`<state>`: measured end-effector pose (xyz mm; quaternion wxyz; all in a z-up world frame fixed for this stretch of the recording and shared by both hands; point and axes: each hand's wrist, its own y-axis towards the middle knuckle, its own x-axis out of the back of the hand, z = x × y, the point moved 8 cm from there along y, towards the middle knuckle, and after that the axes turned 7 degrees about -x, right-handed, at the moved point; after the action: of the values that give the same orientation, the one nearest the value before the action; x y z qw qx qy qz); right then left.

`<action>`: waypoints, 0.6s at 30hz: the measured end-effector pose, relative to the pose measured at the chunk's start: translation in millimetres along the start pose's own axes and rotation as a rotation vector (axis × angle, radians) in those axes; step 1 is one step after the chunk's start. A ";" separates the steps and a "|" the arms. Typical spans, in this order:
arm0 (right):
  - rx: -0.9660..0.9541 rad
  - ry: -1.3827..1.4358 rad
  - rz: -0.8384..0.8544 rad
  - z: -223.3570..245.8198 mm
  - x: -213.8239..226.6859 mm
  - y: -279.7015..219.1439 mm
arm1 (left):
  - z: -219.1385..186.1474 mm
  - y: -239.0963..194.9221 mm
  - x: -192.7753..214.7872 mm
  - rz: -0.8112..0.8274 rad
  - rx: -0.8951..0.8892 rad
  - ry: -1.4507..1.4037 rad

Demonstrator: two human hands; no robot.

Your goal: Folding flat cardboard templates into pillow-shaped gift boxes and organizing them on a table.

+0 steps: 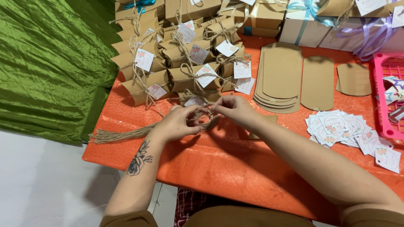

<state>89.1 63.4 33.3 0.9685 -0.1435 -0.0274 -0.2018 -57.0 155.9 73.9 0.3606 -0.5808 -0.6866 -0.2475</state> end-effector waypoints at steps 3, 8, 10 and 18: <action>-0.024 0.030 -0.035 13.4 26.0 -16.3 | 27.4 -6.1 4.3 -0.049 0.027 0.055; 0.010 0.065 -0.156 1.4 91.3 -31.2 | 32.1 -21.8 14.6 -0.097 0.032 0.029; 0.037 0.112 -0.190 -3.4 121.2 -36.9 | 24.7 -22.1 17.8 -0.108 0.019 0.015; 0.166 0.202 -0.227 13.0 223.5 -106.5 | -37.4 -1.7 -26.1 0.097 -0.056 -0.322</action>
<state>251.6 -111.9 99.0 0.9457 -0.0379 0.0377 -0.3205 -49.2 111.0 76.7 0.2413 -0.6552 -0.6994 -0.1524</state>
